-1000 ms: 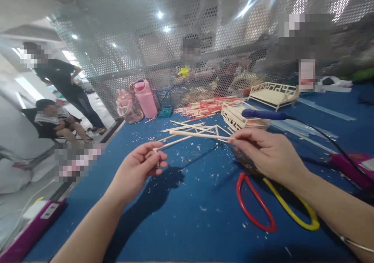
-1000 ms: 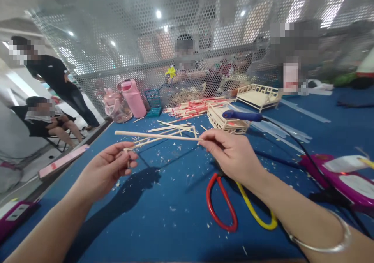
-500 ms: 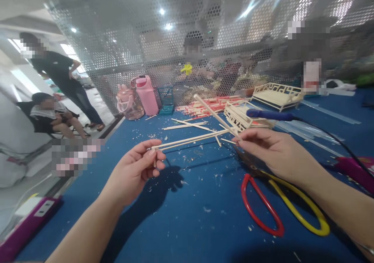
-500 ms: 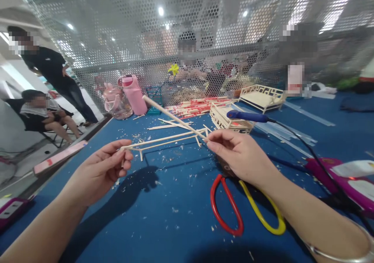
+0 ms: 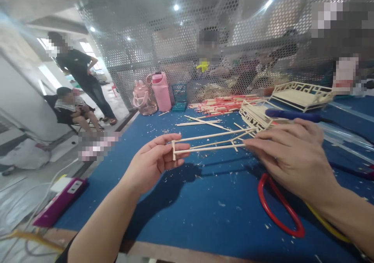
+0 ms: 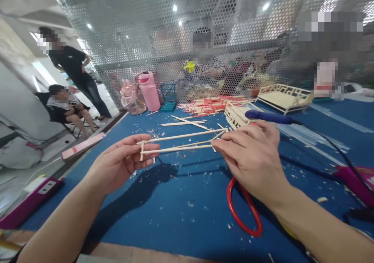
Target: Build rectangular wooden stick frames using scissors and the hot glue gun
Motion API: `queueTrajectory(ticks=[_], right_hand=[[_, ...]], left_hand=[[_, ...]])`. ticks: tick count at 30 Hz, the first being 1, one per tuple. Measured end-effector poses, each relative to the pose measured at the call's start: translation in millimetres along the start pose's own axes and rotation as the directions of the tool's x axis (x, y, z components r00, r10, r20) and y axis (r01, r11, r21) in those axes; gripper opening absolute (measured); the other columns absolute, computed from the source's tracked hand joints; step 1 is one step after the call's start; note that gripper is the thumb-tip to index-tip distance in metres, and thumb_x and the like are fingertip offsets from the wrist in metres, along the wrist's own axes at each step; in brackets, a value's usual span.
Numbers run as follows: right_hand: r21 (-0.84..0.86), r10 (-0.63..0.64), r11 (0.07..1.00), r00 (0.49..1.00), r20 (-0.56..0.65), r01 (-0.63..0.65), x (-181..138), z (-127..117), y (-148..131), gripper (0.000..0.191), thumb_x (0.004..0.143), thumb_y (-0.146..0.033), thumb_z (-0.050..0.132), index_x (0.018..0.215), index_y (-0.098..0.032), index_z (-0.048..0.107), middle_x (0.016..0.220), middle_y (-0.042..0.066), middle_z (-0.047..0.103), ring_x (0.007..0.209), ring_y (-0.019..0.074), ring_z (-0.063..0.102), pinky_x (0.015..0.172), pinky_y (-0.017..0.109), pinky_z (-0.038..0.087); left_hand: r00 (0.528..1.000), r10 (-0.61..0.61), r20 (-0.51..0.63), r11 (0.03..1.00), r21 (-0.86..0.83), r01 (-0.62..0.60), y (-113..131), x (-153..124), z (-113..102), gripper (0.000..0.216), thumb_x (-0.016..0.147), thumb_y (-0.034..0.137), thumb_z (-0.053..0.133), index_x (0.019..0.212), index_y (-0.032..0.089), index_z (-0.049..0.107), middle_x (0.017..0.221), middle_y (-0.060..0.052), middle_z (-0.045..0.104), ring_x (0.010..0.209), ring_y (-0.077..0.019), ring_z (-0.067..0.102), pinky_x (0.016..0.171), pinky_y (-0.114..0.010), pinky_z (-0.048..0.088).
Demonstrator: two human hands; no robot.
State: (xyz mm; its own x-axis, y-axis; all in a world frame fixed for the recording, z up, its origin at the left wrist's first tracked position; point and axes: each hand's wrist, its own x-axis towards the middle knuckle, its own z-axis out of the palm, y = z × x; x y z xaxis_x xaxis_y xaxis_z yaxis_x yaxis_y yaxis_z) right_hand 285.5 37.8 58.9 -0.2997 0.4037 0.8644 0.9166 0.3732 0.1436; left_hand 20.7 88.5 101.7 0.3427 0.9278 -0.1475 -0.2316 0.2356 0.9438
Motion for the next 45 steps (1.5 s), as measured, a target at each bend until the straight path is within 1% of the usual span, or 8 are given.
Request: queueTrajectory(ticks=[13,16,18,21,24,27,29,45], right_hand=[[0.003,-0.003,1.000,0.999,-0.036,0.004,-1,9,6,0.013,0.087,-0.023,0.060,0.079,-0.025,0.070,0.075,0.003,0.070,0.072,0.0210,0.059,0.088,0.047,0.037],[0.086,0.094,0.992,0.995,-0.025,-0.092,-2,9,3,0.009,0.086,-0.024,0.062,0.091,-0.025,0.069,0.085,0.004,0.069,0.082,0.0223,0.060,0.088,0.045,0.040],[0.193,0.237,0.953,0.972,0.007,-0.234,-3,8,3,0.025,0.081,-0.022,0.063,0.106,-0.024,0.063,0.101,0.008,0.065,0.096,0.0253,0.059,0.089,0.044,0.042],[0.416,0.501,0.767,0.861,0.087,-0.488,-7,8,10,0.049,0.067,-0.015,0.060,0.114,-0.022,0.050,0.110,0.009,0.058,0.102,0.0250,0.056,0.089,0.042,0.045],[0.618,0.667,0.435,0.695,0.268,-0.655,-6,7,17,0.044,0.061,-0.015,0.058,0.103,-0.024,0.047,0.095,0.004,0.059,0.087,0.0202,0.059,0.079,0.038,0.049],[0.670,0.646,0.096,0.559,0.520,-0.736,0,6,19,0.032,0.067,-0.027,0.063,0.095,-0.024,0.049,0.082,0.001,0.063,0.076,0.0176,0.062,0.073,0.036,0.051],[0.672,0.619,-0.022,0.518,0.591,-0.740,6,5,16,0.029,0.071,-0.036,0.066,0.093,-0.023,0.052,0.078,0.001,0.066,0.073,0.0167,0.064,0.073,0.035,0.052],[0.642,0.670,0.021,0.488,0.560,-0.766,11,3,3,0.020,0.060,-0.030,0.077,0.069,-0.020,0.062,0.064,-0.001,0.067,0.060,0.0122,0.063,0.061,0.026,0.050]], left_hand=[[0.997,0.065,0.031,0.991,0.116,-0.068,-4,1,-5,0.031,0.068,0.017,0.078,0.095,0.018,0.065,0.087,-0.004,0.076,0.075,-0.0144,0.072,0.063,-0.018,0.058],[0.996,0.087,-0.024,0.986,0.148,-0.082,-4,3,-6,0.038,0.063,0.024,0.083,0.096,0.018,0.065,0.087,-0.005,0.076,0.076,-0.0153,0.072,0.063,-0.018,0.058],[0.994,0.090,-0.068,0.983,0.167,-0.077,-3,3,-5,0.044,0.060,0.029,0.085,0.097,0.018,0.065,0.084,-0.005,0.076,0.075,-0.0155,0.072,0.062,-0.018,0.058],[0.990,0.084,-0.109,0.979,0.193,-0.062,-1,5,-4,0.053,0.053,0.034,0.088,0.098,0.018,0.065,0.078,-0.005,0.076,0.069,-0.0144,0.072,0.060,-0.017,0.058],[0.987,0.090,-0.134,0.975,0.213,-0.060,2,5,-1,0.059,0.047,0.035,0.090,0.098,0.018,0.064,0.078,-0.005,0.076,0.068,-0.0137,0.071,0.059,-0.015,0.057],[0.986,0.080,-0.145,0.968,0.247,-0.042,4,5,1,0.061,0.046,0.038,0.090,0.098,0.018,0.064,0.078,-0.005,0.076,0.069,-0.0132,0.071,0.058,-0.014,0.056],[0.984,0.078,-0.159,0.965,0.259,-0.035,5,5,2,0.063,0.045,0.039,0.090,0.098,0.018,0.063,0.077,-0.005,0.076,0.069,-0.0133,0.071,0.058,-0.014,0.056],[0.960,0.188,-0.206,0.951,0.284,-0.125,-2,6,-1,0.061,0.045,0.041,0.090,0.097,0.018,0.067,0.080,-0.005,0.076,0.070,-0.0163,0.071,0.062,-0.020,0.058]])
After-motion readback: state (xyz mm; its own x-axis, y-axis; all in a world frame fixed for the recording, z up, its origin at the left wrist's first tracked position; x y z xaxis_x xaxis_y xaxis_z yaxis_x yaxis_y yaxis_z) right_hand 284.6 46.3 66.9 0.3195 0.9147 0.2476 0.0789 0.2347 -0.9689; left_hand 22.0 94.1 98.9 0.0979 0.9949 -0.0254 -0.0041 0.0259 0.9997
